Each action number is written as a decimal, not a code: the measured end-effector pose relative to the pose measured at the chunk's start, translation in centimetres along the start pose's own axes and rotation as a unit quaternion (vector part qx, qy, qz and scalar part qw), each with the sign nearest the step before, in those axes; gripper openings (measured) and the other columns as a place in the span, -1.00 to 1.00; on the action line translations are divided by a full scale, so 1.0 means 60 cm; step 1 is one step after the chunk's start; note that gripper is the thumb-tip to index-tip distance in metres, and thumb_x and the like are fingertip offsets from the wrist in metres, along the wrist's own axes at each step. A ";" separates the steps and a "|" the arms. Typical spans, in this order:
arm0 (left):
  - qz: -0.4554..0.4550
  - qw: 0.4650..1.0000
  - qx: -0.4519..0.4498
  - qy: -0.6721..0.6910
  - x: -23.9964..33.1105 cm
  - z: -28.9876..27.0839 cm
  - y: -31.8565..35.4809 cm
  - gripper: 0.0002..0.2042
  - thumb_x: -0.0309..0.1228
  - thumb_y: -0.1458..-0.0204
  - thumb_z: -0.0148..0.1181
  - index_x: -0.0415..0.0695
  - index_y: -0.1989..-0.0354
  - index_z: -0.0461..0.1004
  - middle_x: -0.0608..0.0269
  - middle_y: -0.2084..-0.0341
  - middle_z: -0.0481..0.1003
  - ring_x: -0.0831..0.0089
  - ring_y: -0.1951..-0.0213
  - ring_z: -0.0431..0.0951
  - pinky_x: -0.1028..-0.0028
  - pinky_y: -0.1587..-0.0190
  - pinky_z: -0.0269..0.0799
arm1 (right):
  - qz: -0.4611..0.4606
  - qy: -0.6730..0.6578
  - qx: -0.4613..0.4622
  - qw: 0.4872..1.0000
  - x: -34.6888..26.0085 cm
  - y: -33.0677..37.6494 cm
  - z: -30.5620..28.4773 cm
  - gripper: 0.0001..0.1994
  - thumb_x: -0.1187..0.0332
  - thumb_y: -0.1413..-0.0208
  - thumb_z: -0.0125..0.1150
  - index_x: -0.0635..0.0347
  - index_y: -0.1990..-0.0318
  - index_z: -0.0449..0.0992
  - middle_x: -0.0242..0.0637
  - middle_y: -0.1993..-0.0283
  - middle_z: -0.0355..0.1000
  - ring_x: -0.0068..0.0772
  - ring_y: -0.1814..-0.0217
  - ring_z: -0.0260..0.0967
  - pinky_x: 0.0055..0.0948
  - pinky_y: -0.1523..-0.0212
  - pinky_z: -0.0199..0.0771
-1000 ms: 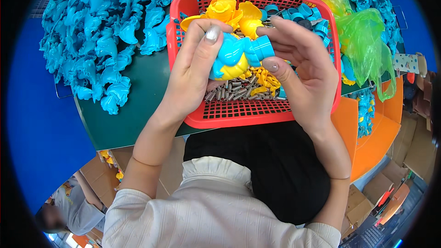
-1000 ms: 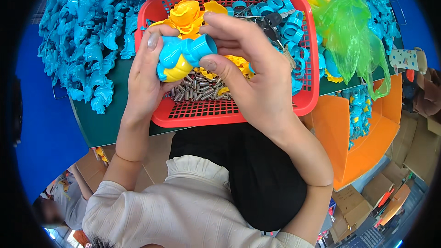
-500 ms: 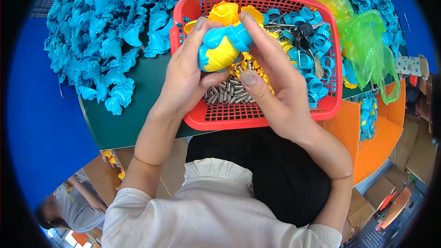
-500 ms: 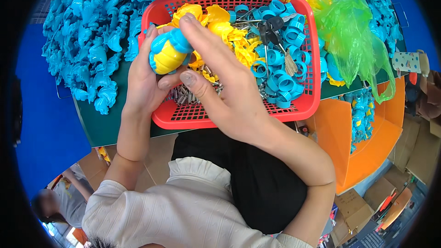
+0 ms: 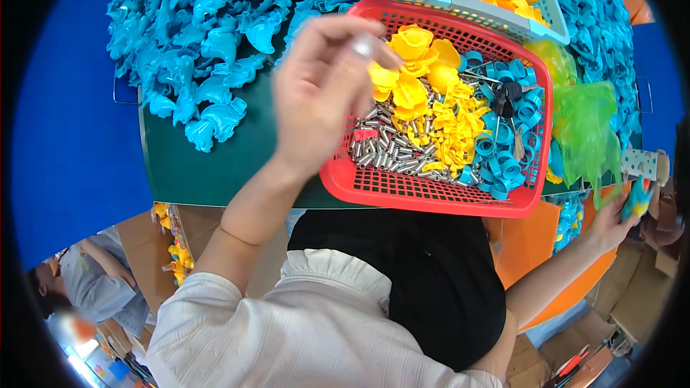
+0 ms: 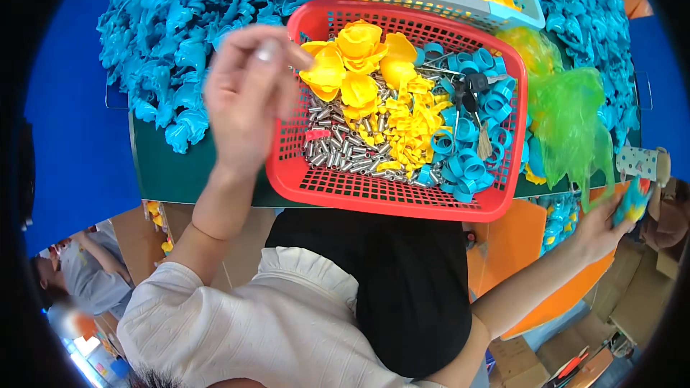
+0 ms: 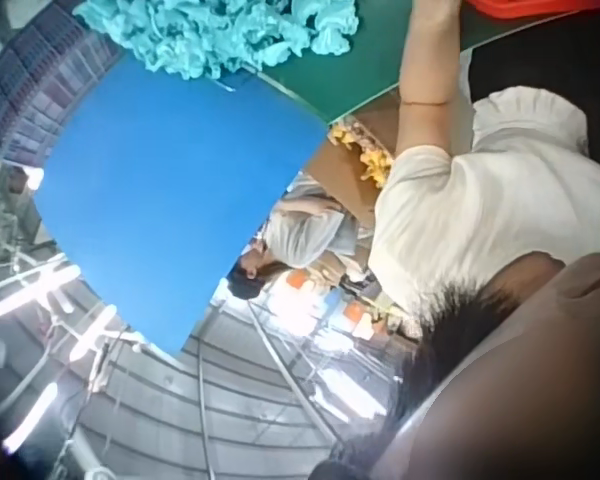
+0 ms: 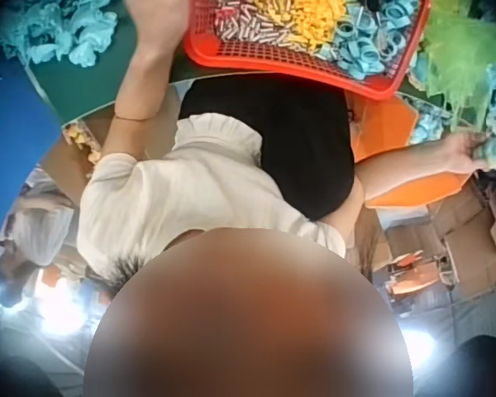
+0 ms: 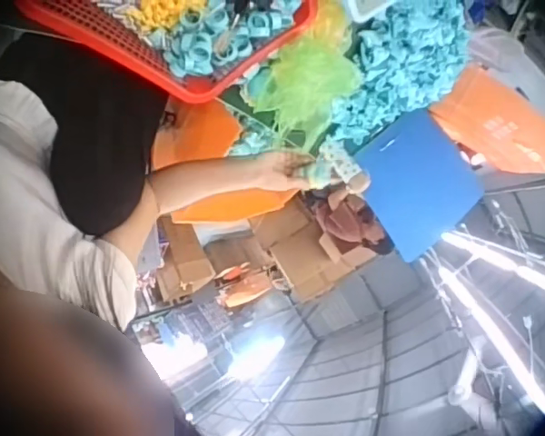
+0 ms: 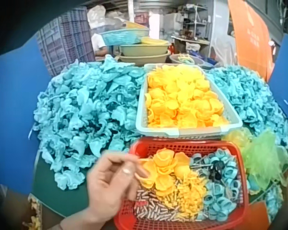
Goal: Assembling plastic toy fish by snapping pieces together.
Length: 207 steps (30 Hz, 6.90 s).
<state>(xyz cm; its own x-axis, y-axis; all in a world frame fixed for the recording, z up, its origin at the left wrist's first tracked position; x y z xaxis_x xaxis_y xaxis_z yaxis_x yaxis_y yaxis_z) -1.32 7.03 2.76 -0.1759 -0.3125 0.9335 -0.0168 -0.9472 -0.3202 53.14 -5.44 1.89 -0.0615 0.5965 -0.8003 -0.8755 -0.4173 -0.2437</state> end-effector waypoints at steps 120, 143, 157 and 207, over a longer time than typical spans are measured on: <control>-0.116 0.974 -0.195 -0.011 -0.037 0.062 0.018 -0.72 -0.51 0.12 0.29 -0.23 0.21 0.40 0.23 0.25 0.46 0.60 0.24 0.46 0.59 0.18 0.40 | 0.355 0.121 -0.473 0.797 0.149 0.461 0.376 -0.80 0.29 -0.09 0.16 0.18 0.41 0.30 -0.39 0.43 0.32 -0.71 0.45 0.23 -0.70 0.45 0.20; -0.080 0.991 -0.086 0.069 -0.042 0.042 0.006 -0.52 -0.22 -0.18 -0.11 -0.32 -0.14 0.06 -0.07 0.26 0.47 0.35 0.36 0.56 0.51 0.33 0.49 | -0.247 0.446 -0.682 0.525 0.159 0.484 0.401 -0.90 0.49 0.18 0.20 0.18 0.43 0.45 -0.32 0.35 0.26 -0.30 0.21 0.27 -0.35 0.22 0.21; -0.059 0.994 -0.078 0.042 -0.037 0.044 0.004 -0.45 -0.14 -0.08 0.03 -0.31 -0.11 0.15 0.12 0.23 0.42 0.41 0.31 0.54 0.52 0.34 0.49 | -0.144 0.388 -0.722 0.555 0.151 0.482 0.417 -0.84 0.48 0.17 0.23 0.18 0.36 0.47 -0.31 0.34 0.29 -0.26 0.18 0.28 -0.29 0.18 0.21; -0.189 0.958 -0.192 0.096 -0.047 0.070 0.030 -0.59 -0.40 0.03 0.23 -0.32 0.03 0.30 0.16 0.38 0.49 0.49 0.45 0.54 0.55 0.42 0.52 | -0.457 0.265 -0.479 0.701 0.062 0.475 0.444 -0.79 0.71 0.32 0.18 0.32 0.45 0.37 -0.20 0.50 0.31 -0.27 0.48 0.32 -0.45 0.52 0.34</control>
<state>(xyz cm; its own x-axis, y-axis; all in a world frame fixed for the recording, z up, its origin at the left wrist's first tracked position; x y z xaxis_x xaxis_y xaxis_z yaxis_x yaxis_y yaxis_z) 3.25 5.89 0.23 -0.2636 0.1024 0.9592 -0.4697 -0.8821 -0.0349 15.18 3.15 6.59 0.7246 0.6819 -0.0998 0.3056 -0.4477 -0.8403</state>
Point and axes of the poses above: each hand's wrist, its own y-axis away from the middle knuckle, its own z-axis out of the palm, x = y × z, the point moved 6 cm from there along -y, towards the middle knuckle
